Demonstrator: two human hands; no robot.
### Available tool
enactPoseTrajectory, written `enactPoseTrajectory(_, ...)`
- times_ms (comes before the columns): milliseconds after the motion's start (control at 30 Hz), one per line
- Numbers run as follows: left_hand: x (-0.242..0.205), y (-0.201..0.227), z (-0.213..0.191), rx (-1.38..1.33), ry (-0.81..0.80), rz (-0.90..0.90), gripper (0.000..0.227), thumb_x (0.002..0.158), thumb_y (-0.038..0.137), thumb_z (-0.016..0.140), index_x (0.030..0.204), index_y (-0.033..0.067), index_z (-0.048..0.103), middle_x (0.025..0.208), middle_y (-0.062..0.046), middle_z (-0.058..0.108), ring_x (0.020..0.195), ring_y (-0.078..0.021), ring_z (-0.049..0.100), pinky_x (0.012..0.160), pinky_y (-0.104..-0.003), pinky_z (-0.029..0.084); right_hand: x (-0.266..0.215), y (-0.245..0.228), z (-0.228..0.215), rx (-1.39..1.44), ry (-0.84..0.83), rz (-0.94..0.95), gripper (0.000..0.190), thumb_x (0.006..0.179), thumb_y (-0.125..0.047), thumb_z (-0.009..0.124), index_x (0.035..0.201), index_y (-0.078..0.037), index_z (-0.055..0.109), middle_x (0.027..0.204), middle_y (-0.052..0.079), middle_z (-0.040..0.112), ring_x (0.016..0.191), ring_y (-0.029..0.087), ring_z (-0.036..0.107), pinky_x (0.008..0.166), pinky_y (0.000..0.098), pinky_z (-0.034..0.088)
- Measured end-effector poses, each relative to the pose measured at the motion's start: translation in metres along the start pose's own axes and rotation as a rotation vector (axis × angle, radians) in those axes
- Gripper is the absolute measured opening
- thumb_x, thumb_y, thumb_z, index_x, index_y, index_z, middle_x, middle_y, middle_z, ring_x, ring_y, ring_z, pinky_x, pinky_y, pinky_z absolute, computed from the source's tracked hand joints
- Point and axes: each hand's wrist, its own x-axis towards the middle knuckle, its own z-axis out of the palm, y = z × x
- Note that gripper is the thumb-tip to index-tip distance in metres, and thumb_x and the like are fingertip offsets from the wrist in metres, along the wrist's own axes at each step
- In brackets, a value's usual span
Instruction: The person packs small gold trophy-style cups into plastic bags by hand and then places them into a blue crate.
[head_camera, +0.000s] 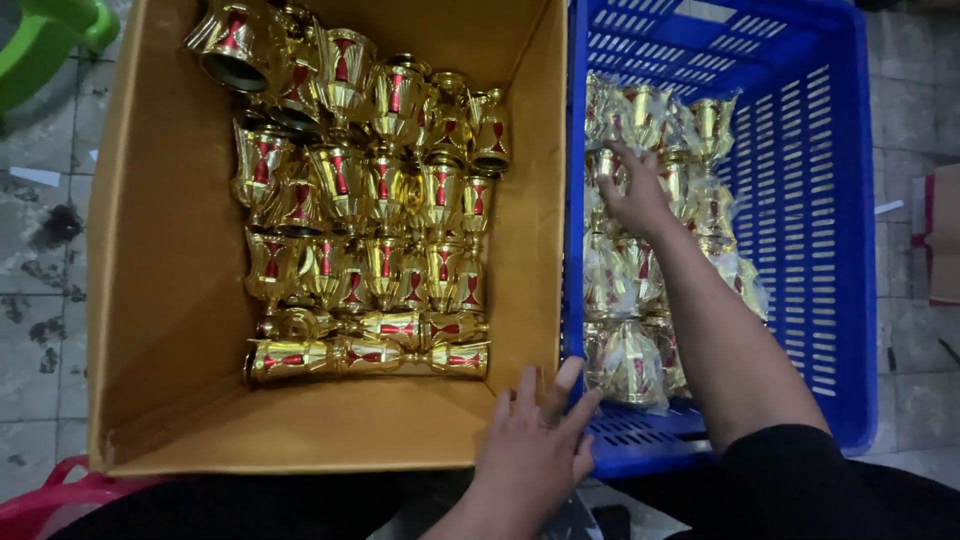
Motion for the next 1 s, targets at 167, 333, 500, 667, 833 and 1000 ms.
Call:
enactPoseTrajectory(167, 0.006, 0.007, -0.029, 0.042, -0.21, -0.031, 0.054, 0.102, 0.042, 0.042, 0.154, 0.027, 0.04, 0.164, -0.01, 0.002, 0.138, -0.0529, 0.021, 0.096, -0.063, 0.034, -0.018, -0.017, 0.0, 0.067, 0.018, -0.032, 0.054, 0.1, -0.018, 0.055, 0.151, -0.026, 0.042, 0.151, 0.026, 0.02, 0.129, 0.045, 0.046, 0.091, 0.0505, 0.06)
enactPoseTrajectory(333, 0.002, 0.003, -0.01, 0.118, 0.029, 0.018, 0.052, 0.098, 0.043, 0.049, 0.147, 0.0265, 0.053, 0.165, -0.006, 0.006, 0.131, -0.0516, 0.033, 0.082, -0.058, 0.042, -0.026, -0.026, 0.0, 0.076, 0.009, -0.025, 0.053, 0.099, -0.016, 0.054, 0.15, -0.025, 0.044, 0.155, 0.029, 0.018, 0.118, 0.044, 0.053, 0.071, 0.0462, 0.066)
enactPoseTrajectory(500, 0.011, 0.01, -0.037, -0.001, -0.304, -0.065, 0.06, 0.1, 0.041, 0.034, 0.158, 0.0277, 0.032, 0.173, -0.003, -0.004, 0.146, -0.0533, 0.013, 0.099, -0.064, 0.03, -0.014, -0.025, 0.007, 0.074, -0.021, 0.049, 0.066, 0.101, -0.006, 0.051, 0.158, -0.031, 0.029, 0.165, 0.027, -0.01, 0.14, 0.053, 0.037, 0.084, 0.0401, 0.063)
enactPoseTrajectory(667, 0.008, 0.007, -0.027, 0.032, -0.087, -0.012, 0.054, 0.097, 0.041, 0.047, 0.149, 0.0258, 0.046, 0.167, -0.005, 0.013, 0.135, -0.0535, 0.027, 0.088, -0.062, 0.039, -0.004, -0.011, 0.01, -0.062, -0.053, -0.001, 0.076, 0.106, -0.025, 0.046, 0.162, -0.04, -0.002, 0.168, 0.025, -0.002, 0.152, 0.05, 0.002, 0.118, 0.0687, 0.014)
enactPoseTrajectory(833, 0.009, 0.015, -0.044, 0.054, -0.241, -0.06, 0.057, 0.101, 0.044, 0.036, 0.156, 0.0306, 0.033, 0.174, 0.005, 0.0, 0.144, -0.0488, 0.019, 0.093, -0.056, 0.037, -0.01, -0.004, 0.007, 0.045, 0.052, -0.21, 0.078, 0.099, -0.018, 0.05, 0.163, -0.028, 0.005, 0.167, 0.028, 0.012, 0.146, 0.05, 0.03, 0.112, 0.0754, 0.025)
enactPoseTrajectory(1000, 0.008, 0.017, -0.052, 0.084, -0.325, -0.04, 0.058, 0.104, 0.042, 0.029, 0.16, 0.0271, 0.024, 0.176, 0.002, -0.008, 0.149, -0.0463, 0.014, 0.101, -0.059, 0.032, 0.001, -0.001, -0.004, 0.153, 0.109, -0.131, 0.07, 0.109, -0.029, 0.047, 0.161, -0.022, 0.001, 0.168, 0.031, 0.003, 0.149, 0.05, 0.032, 0.117, 0.0728, 0.017)
